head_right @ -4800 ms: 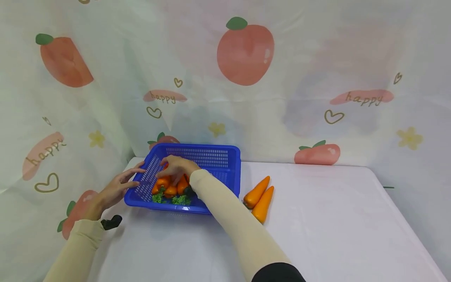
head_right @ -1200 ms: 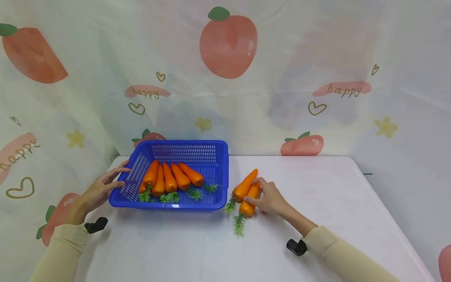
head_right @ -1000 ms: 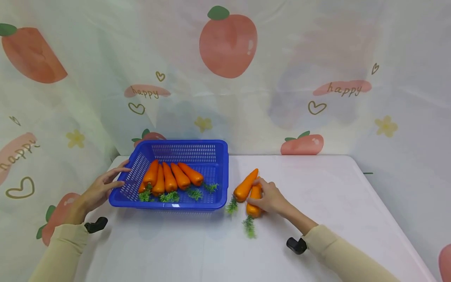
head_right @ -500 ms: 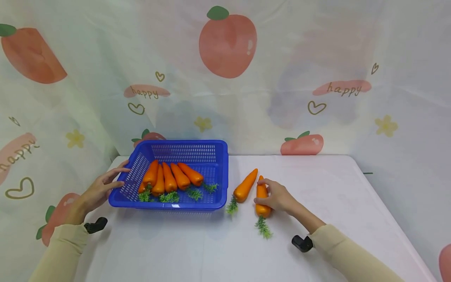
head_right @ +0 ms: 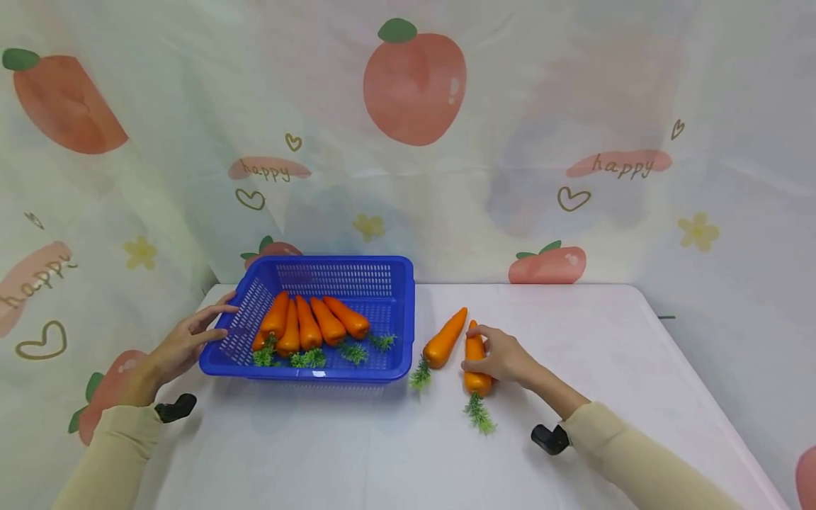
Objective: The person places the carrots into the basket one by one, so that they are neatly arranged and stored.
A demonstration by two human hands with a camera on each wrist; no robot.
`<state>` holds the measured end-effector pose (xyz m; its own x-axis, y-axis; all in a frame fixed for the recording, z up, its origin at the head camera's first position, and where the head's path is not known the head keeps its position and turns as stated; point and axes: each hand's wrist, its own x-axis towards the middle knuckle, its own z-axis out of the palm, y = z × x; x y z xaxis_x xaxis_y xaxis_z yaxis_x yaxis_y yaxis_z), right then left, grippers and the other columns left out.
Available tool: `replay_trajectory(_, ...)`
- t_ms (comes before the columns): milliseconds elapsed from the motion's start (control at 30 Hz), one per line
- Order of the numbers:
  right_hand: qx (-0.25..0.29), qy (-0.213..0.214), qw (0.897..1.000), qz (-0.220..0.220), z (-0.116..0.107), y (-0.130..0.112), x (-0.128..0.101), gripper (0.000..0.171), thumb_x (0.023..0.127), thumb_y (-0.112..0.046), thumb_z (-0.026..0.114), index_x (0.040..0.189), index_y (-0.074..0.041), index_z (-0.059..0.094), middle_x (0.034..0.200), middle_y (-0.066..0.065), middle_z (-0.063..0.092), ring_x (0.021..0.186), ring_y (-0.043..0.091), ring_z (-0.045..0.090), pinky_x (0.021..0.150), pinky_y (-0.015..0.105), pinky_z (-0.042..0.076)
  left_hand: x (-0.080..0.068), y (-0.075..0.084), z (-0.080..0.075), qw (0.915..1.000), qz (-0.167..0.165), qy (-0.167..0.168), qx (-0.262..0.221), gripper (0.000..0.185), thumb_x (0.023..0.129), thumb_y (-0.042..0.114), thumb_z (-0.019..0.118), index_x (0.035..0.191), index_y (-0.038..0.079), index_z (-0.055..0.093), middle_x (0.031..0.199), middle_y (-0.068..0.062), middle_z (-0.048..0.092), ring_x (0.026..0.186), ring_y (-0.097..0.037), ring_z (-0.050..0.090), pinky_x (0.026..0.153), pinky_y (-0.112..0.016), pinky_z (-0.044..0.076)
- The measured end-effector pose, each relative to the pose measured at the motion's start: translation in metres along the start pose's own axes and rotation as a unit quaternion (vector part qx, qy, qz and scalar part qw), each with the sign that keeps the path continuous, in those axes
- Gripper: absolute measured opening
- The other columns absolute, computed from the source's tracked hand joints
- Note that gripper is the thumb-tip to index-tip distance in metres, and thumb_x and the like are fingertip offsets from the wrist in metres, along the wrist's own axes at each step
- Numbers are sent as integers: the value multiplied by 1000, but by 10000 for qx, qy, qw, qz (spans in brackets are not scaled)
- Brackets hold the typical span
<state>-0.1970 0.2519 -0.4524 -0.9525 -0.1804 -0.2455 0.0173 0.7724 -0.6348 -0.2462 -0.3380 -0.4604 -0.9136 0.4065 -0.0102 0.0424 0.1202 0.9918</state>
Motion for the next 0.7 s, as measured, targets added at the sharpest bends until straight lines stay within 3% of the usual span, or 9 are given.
replay_trajectory(333, 478, -379, 9981, -110, -18, -7, -2, 62, 88, -17, 81, 142, -4, 52, 123, 28, 53, 70, 22, 61, 62, 39, 62, 1, -1, 1, 10000, -6, 16, -39, 48, 105, 9, 55, 151, 3, 43, 174, 3, 4, 154, -48, 2, 90, -36, 59)
replay_trajectory(500, 666, -440, 9961, -372, -38, -12, -5, 66, 89, -19, 80, 145, -3, 48, 130, 32, 50, 74, 23, 64, 67, 39, 63, 1, -1, 1, 10000, -8, 41, -30, 48, 105, 9, 55, 151, 3, 44, 174, 3, 5, 154, -47, 2, 91, -35, 59)
replay_trajectory(700, 913, -220, 9922, -821, -69, -20, -10, 69, 92, -21, 79, 148, -3, 45, 135, 33, 48, 84, 26, 69, 72, 37, 63, 2, 0, 2, 10000, 36, 53, 3, 46, 105, 9, 55, 150, 4, 45, 174, 1, 4, 154, -47, 1, 92, -35, 59)
